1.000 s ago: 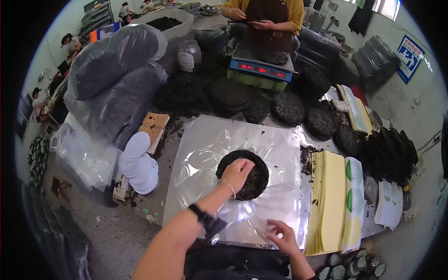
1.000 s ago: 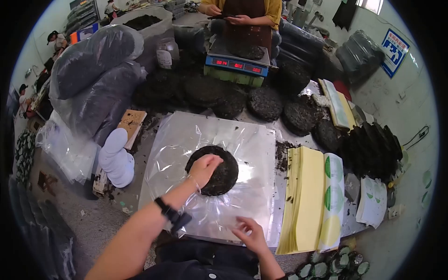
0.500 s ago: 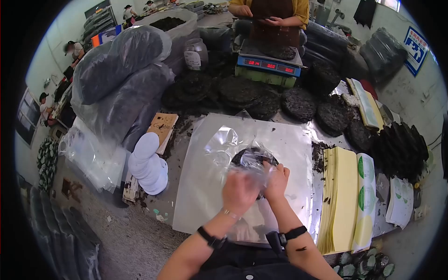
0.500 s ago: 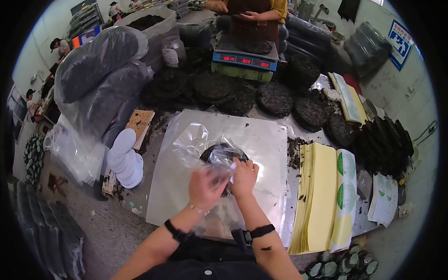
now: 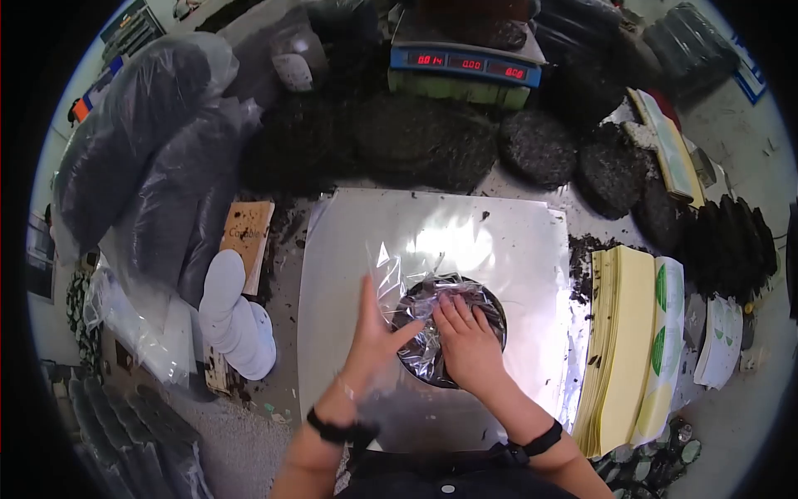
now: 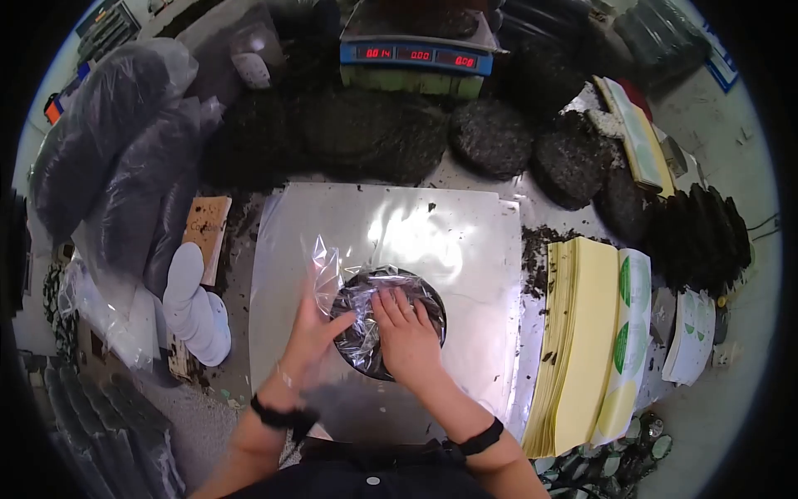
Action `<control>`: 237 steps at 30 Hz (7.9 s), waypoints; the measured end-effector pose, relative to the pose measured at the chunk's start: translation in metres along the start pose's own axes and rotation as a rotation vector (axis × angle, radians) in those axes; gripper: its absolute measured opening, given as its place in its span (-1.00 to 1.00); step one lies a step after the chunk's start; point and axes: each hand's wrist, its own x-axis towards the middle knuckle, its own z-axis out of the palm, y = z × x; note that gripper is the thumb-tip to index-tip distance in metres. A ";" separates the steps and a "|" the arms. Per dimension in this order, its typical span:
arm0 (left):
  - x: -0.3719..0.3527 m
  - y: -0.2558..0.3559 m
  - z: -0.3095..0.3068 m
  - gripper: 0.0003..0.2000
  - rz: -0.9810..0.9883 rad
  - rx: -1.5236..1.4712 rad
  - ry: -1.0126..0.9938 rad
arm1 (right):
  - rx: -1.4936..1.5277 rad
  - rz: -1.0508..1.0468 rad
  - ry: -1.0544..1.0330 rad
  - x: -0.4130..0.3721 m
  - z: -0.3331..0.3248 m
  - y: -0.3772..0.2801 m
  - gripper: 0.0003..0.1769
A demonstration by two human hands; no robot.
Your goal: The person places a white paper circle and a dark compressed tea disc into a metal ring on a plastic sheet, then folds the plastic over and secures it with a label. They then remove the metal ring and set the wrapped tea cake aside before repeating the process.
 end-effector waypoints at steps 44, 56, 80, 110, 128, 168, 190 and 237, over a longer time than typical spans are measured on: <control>-0.003 0.036 0.039 -0.06 0.273 1.048 -0.791 | -0.687 0.662 0.567 -0.337 -0.068 0.331 -0.60; -0.005 0.038 0.036 -0.08 0.363 1.021 -0.756 | -0.447 0.978 0.522 -0.329 -0.126 0.331 -0.74; -0.007 0.026 0.025 -0.12 0.410 0.886 -0.644 | 0.502 1.168 1.406 -0.366 -0.222 0.270 -0.39; -0.005 0.004 -0.072 -0.60 0.479 0.386 -0.802 | -0.005 -0.214 -0.111 0.017 -0.005 -0.018 -0.27; -0.078 0.120 0.037 -0.19 0.454 0.167 -0.380 | 0.947 -0.006 -0.140 -0.087 -0.054 -0.021 -0.46; -0.007 0.164 0.045 -0.75 -0.521 -0.444 -0.829 | 0.115 -0.173 -0.436 -0.094 -0.002 -0.049 -0.58; 0.033 -0.141 -0.297 -0.85 -0.026 1.355 0.351 | 0.279 0.111 0.457 -0.050 -0.134 0.067 -0.80; 0.026 0.034 0.023 0.16 -0.228 1.030 -0.729 | 0.032 0.000 -0.420 0.043 -0.043 0.001 0.20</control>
